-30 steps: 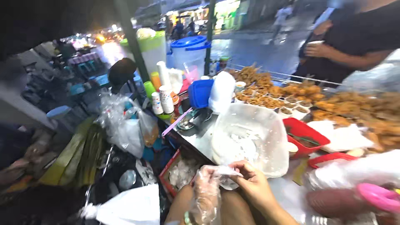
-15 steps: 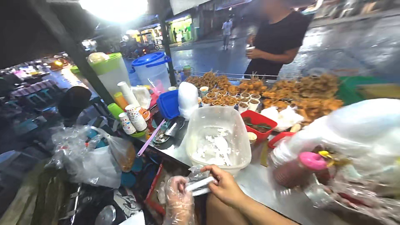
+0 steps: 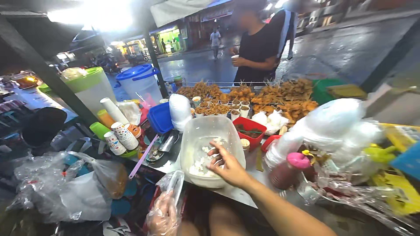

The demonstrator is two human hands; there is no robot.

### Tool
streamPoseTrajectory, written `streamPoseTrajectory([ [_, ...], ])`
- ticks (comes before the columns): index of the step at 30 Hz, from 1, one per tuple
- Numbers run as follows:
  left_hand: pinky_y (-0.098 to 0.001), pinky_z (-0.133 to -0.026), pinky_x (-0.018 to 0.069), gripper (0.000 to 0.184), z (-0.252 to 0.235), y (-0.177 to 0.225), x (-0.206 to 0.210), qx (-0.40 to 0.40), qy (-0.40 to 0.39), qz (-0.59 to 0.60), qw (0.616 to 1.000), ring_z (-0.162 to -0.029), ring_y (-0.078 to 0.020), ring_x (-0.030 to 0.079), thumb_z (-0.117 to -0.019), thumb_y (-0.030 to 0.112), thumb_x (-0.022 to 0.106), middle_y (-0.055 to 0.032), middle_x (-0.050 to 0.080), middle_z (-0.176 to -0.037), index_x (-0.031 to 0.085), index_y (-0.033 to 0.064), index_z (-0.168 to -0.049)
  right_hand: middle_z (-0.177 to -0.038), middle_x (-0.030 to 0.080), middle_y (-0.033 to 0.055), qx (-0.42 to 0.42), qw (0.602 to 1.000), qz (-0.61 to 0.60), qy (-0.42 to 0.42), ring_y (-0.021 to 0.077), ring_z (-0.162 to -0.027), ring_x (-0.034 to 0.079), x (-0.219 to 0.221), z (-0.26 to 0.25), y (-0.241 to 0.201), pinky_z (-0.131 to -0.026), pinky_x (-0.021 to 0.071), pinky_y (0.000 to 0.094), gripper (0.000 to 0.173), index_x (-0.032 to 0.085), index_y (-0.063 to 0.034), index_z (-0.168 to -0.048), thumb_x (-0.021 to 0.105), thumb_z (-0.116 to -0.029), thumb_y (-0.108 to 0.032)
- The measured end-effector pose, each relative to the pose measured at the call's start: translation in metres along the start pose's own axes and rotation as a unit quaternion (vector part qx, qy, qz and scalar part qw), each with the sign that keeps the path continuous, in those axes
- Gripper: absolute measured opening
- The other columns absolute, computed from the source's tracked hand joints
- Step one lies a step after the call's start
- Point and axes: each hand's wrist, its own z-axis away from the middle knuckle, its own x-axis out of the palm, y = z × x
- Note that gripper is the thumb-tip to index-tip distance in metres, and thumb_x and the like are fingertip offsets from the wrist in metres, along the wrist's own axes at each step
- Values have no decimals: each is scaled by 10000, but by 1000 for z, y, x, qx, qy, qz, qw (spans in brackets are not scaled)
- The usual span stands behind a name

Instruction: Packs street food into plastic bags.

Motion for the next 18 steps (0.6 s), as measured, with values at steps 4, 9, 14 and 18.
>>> streamPoseTrajectory([
  [4, -427, -924, 585, 218, 10, 11, 18, 93, -8, 23, 995, -999, -334, 744, -848, 6, 670, -244, 743, -1086, 764, -88, -1021, -1263, 611, 223, -98, 994, 26, -43, 193, -963, 661, 38, 26, 4, -801, 570, 288, 758, 438, 28, -1510, 782, -891, -242],
  [9, -291, -835, 591, 167, 22, 8, 29, 150, 57, 24, 987, -827, -227, 752, -789, 5, 644, -177, 769, -908, 798, -17, -851, -955, 689, 144, -119, 990, 43, 56, 154, -819, 652, 53, 39, 25, -754, 554, 265, 338, 723, 17, -1151, 664, -818, 1],
  [14, -263, -814, 573, 129, 16, -2, 25, 130, 74, 36, 988, -806, -179, 729, -766, 16, 649, -140, 758, -850, 778, 12, -763, -967, 678, -13, 30, 981, -189, 6, -6, -806, 634, 48, 49, 19, -728, 549, 175, 151, 723, -21, -1034, 614, -950, -85],
  [18, -352, -841, 582, 135, 17, -8, 25, 103, 68, 31, 992, -852, -253, 736, -759, 22, 653, -177, 757, -901, 782, -6, -789, -864, 708, -83, 67, 946, -317, -22, -8, -716, 634, 43, 53, 13, -664, 540, 185, 140, 707, -72, -1032, 645, -923, -9],
])
